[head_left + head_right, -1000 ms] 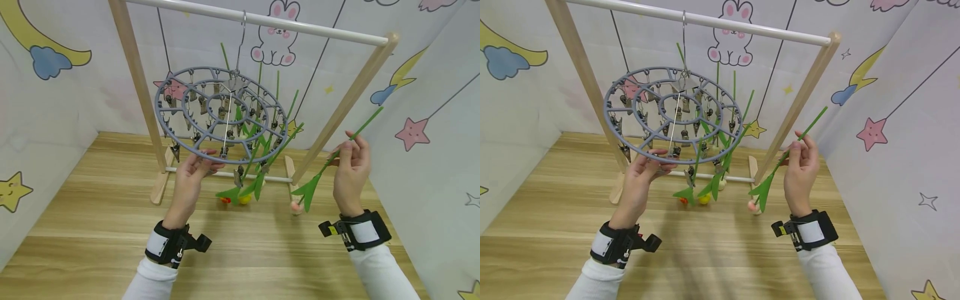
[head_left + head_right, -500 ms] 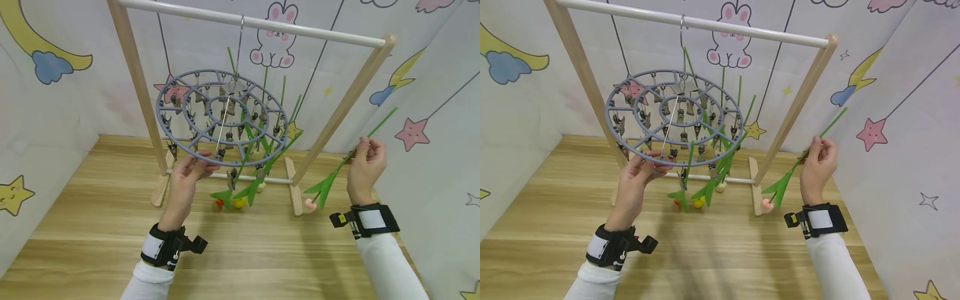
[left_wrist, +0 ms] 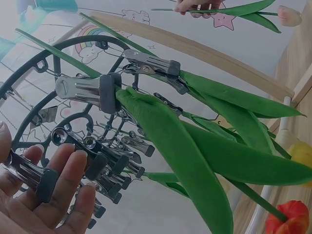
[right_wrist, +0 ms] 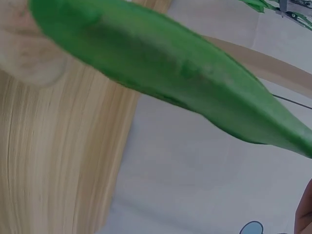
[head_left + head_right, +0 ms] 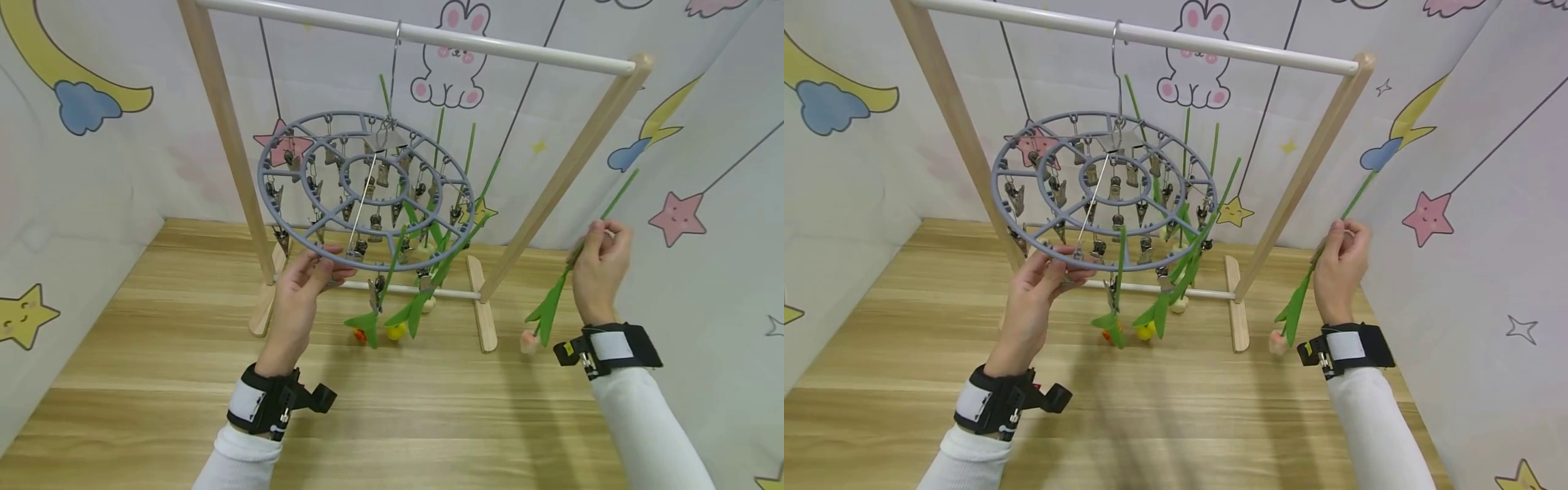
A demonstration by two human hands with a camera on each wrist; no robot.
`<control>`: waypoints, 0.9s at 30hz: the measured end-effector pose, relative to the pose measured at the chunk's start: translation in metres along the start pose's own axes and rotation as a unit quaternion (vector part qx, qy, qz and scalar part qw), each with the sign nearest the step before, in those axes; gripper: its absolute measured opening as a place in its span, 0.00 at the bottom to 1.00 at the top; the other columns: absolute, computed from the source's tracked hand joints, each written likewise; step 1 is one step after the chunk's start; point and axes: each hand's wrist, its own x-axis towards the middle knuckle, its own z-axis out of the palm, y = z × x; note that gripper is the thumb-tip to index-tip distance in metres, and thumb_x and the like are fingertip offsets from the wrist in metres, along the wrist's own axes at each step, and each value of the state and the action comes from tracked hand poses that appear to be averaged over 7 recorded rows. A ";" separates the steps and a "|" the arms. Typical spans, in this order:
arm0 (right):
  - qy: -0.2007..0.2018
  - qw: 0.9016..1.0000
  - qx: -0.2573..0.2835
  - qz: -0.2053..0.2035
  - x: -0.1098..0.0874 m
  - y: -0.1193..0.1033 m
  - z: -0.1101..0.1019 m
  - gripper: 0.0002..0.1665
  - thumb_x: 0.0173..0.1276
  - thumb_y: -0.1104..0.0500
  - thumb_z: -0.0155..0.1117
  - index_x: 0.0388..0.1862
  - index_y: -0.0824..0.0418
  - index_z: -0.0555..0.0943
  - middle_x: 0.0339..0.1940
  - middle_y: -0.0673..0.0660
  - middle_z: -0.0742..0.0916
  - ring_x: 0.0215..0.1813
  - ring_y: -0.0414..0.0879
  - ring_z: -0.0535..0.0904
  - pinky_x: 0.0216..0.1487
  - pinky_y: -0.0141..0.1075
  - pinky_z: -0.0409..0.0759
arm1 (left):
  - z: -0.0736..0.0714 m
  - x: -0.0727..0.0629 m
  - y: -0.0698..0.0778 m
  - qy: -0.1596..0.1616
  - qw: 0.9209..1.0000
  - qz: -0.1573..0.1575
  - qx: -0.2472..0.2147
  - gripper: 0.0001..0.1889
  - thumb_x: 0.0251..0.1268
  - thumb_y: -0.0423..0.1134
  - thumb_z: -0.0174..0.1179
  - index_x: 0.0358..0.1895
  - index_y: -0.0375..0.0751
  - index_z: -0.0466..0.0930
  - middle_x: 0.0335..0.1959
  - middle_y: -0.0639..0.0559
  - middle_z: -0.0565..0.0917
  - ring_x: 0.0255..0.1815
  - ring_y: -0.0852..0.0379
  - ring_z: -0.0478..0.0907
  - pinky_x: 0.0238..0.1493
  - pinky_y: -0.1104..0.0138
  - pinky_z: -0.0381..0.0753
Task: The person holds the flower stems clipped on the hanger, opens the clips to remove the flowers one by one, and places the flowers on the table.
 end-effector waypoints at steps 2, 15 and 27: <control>-0.006 1.000 -0.019 0.004 0.001 0.001 0.000 0.03 0.80 0.52 0.47 0.46 0.49 0.69 0.15 0.43 0.75 0.14 0.34 0.69 0.18 0.24 0.66 | 0.000 0.000 0.000 0.000 1.000 0.001 0.000 0.15 0.78 0.40 0.50 0.57 0.32 0.75 0.38 0.64 0.88 0.42 0.63 0.86 0.51 0.65 0.84; -0.041 0.972 -0.226 -0.041 0.007 0.014 0.004 0.25 0.78 0.47 0.51 0.54 0.69 0.74 0.20 0.39 0.74 0.18 0.24 0.63 0.23 0.24 0.62 | -0.004 0.002 0.000 0.004 1.000 0.000 0.004 0.15 0.78 0.40 0.50 0.57 0.33 0.75 0.37 0.63 0.88 0.41 0.63 0.86 0.49 0.67 0.84; -0.142 0.936 -0.315 -0.064 -0.012 0.043 0.009 0.22 0.77 0.51 0.55 0.53 0.71 0.75 0.18 0.65 0.83 0.12 0.30 0.66 0.16 0.28 0.65 | -0.003 0.002 -0.001 -0.006 1.000 -0.013 0.003 0.16 0.78 0.40 0.50 0.58 0.32 0.74 0.38 0.60 0.87 0.43 0.61 0.86 0.51 0.66 0.83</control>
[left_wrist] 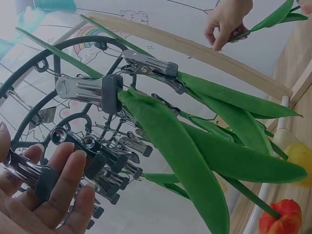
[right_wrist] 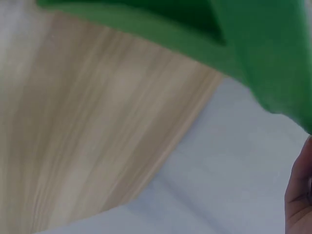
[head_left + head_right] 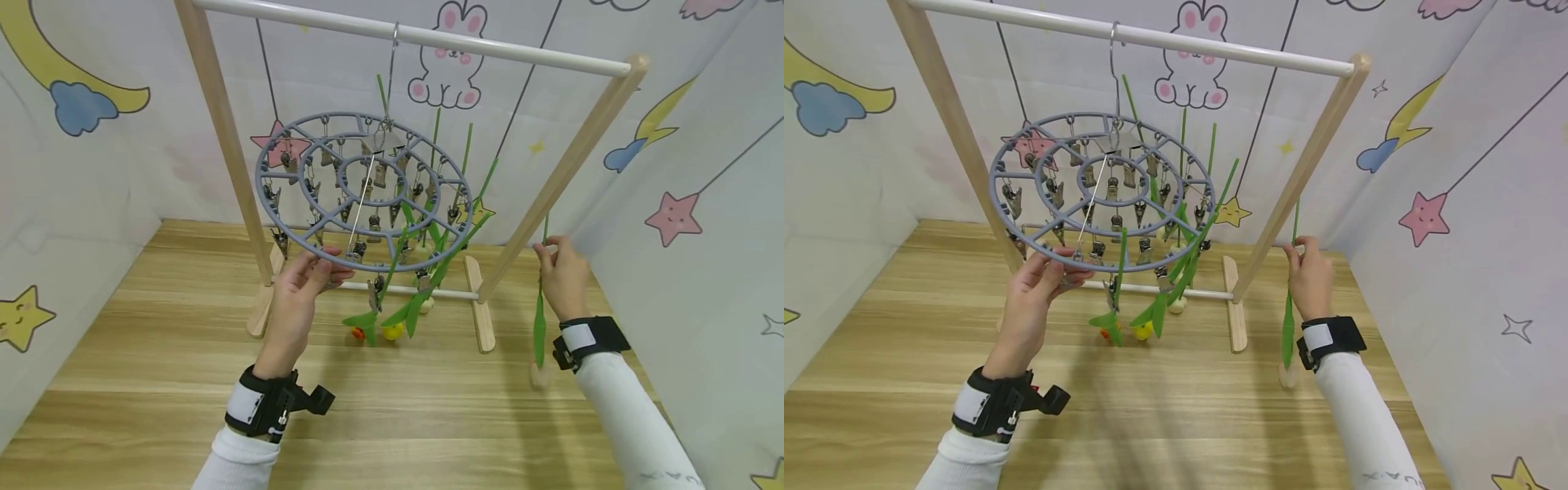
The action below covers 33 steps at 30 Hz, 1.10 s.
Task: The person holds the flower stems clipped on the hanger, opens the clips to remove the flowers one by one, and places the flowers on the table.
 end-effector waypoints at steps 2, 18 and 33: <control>-0.023 1.000 -0.003 0.001 -0.006 0.002 0.005 0.21 0.77 0.53 0.55 0.54 0.71 0.75 0.18 0.66 0.83 0.12 0.33 0.68 0.15 0.30 0.65 | 0.000 0.000 0.000 -0.001 1.000 0.001 0.002 0.17 0.78 0.40 0.50 0.58 0.30 0.73 0.39 0.60 0.87 0.43 0.61 0.86 0.51 0.66 0.83; -0.085 0.996 -0.020 -0.003 -0.025 0.008 0.033 0.25 0.70 0.61 0.65 0.58 0.76 0.73 0.26 0.72 0.86 0.19 0.56 0.80 0.16 0.35 0.68 | -0.002 -0.001 -0.001 0.005 1.000 0.006 -0.004 0.17 0.78 0.41 0.50 0.57 0.31 0.74 0.39 0.59 0.87 0.43 0.60 0.86 0.51 0.64 0.84; -0.214 0.976 -0.044 -0.004 -0.039 0.011 0.054 0.31 0.63 0.74 0.62 0.65 0.73 0.69 0.36 0.74 0.84 0.35 0.63 0.82 0.33 0.51 0.80 | -0.003 -0.001 -0.001 0.004 1.000 0.009 -0.011 0.16 0.78 0.41 0.49 0.56 0.32 0.75 0.38 0.59 0.88 0.43 0.61 0.86 0.49 0.68 0.84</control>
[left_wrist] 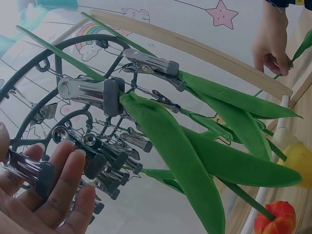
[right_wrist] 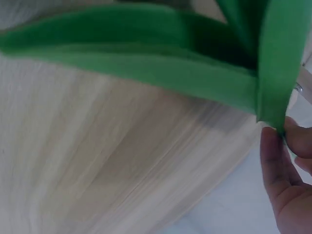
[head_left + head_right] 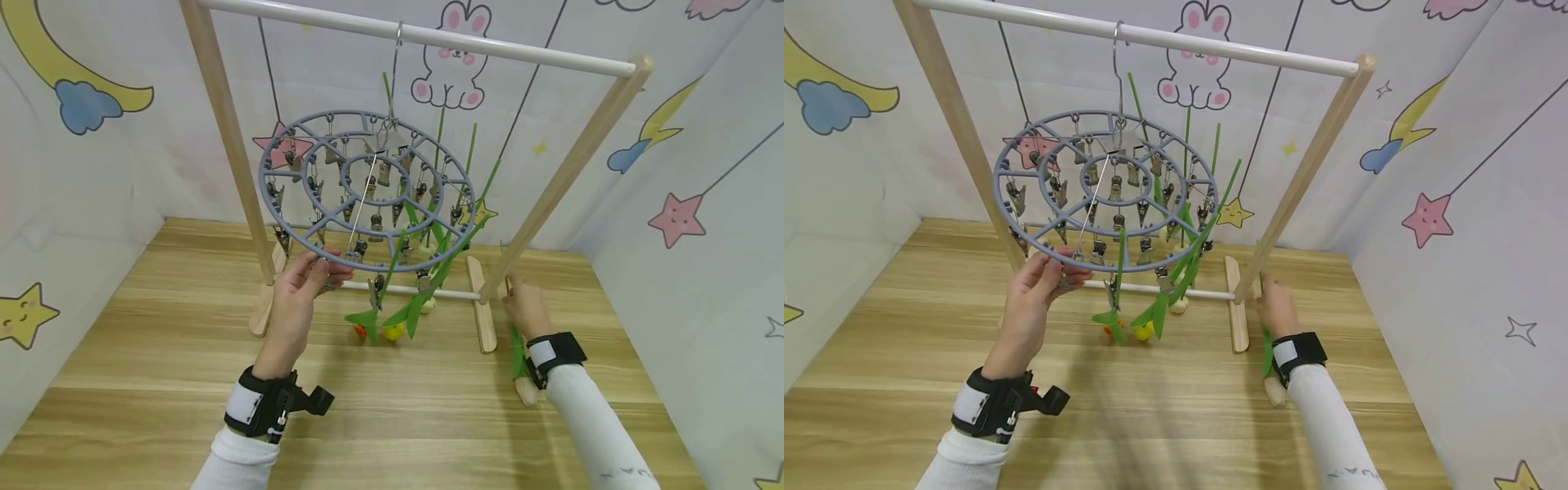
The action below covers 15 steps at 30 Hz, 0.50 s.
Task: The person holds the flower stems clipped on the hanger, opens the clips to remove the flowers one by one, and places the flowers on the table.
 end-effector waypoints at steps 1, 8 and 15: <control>-0.005 1.000 -0.010 -0.005 0.000 0.000 0.002 0.30 0.62 0.73 0.62 0.64 0.73 0.70 0.38 0.76 0.84 0.38 0.65 0.82 0.36 0.53 0.81 | 0.000 0.000 0.000 0.000 1.000 0.001 -0.001 0.16 0.78 0.41 0.49 0.56 0.32 0.75 0.38 0.59 0.88 0.43 0.61 0.86 0.49 0.68 0.84; -0.083 0.995 -0.049 -0.008 -0.002 0.000 0.006 0.34 0.60 0.75 0.58 0.68 0.74 0.69 0.44 0.80 0.80 0.44 0.67 0.78 0.38 0.52 0.79 | 0.001 0.000 0.000 -0.001 1.000 0.000 0.003 0.17 0.78 0.41 0.48 0.56 0.31 0.75 0.38 0.59 0.88 0.43 0.61 0.86 0.48 0.68 0.83; -0.120 0.991 -0.053 -0.039 -0.004 0.003 0.008 0.33 0.58 0.76 0.59 0.66 0.75 0.71 0.40 0.76 0.81 0.43 0.63 0.75 0.38 0.49 0.78 | 0.001 -0.001 -0.001 -0.003 1.000 -0.006 0.002 0.15 0.78 0.42 0.49 0.55 0.36 0.77 0.38 0.59 0.88 0.43 0.61 0.85 0.50 0.67 0.83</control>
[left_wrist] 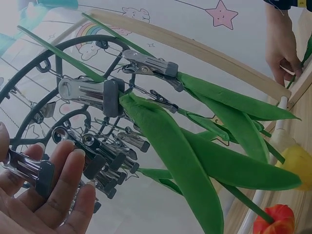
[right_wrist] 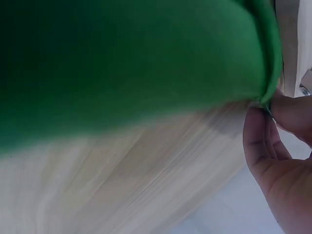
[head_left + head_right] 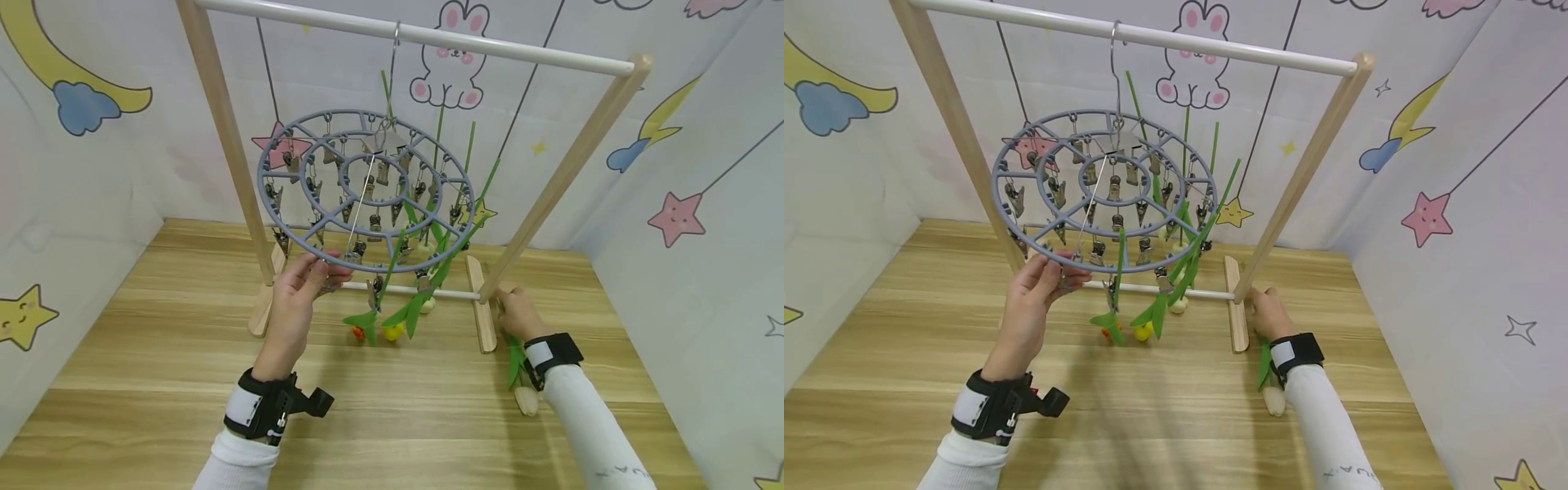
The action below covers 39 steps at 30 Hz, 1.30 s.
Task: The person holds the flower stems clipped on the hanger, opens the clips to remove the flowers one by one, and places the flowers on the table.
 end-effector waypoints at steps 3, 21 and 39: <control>-0.011 1.000 -0.001 -0.015 0.000 0.003 0.001 0.34 0.58 0.75 0.60 0.67 0.75 0.70 0.39 0.74 0.82 0.41 0.60 0.72 0.37 0.47 0.76 | 0.000 -0.001 0.000 -0.002 1.000 -0.007 -0.005 0.13 0.78 0.43 0.49 0.53 0.43 0.78 0.39 0.59 0.88 0.43 0.61 0.85 0.51 0.66 0.83; -0.172 0.983 0.043 0.057 -0.005 0.000 -0.016 0.47 0.61 0.71 0.52 0.78 0.71 0.47 0.51 0.76 0.67 0.36 0.53 0.69 0.30 0.33 0.69 | 0.002 -0.002 0.004 -0.008 1.000 -0.007 -0.023 0.11 0.79 0.43 0.47 0.52 0.50 0.79 0.39 0.60 0.89 0.43 0.61 0.86 0.51 0.67 0.83; -0.165 0.982 0.062 0.066 -0.011 0.008 -0.028 0.44 0.66 0.66 0.50 0.77 0.76 0.45 0.34 0.73 0.81 0.26 0.51 0.74 0.34 0.42 0.76 | -0.001 -0.004 0.008 -0.038 0.998 -0.009 -0.056 0.23 0.80 0.53 0.39 0.61 0.40 0.71 0.41 0.60 0.89 0.45 0.61 0.86 0.53 0.66 0.83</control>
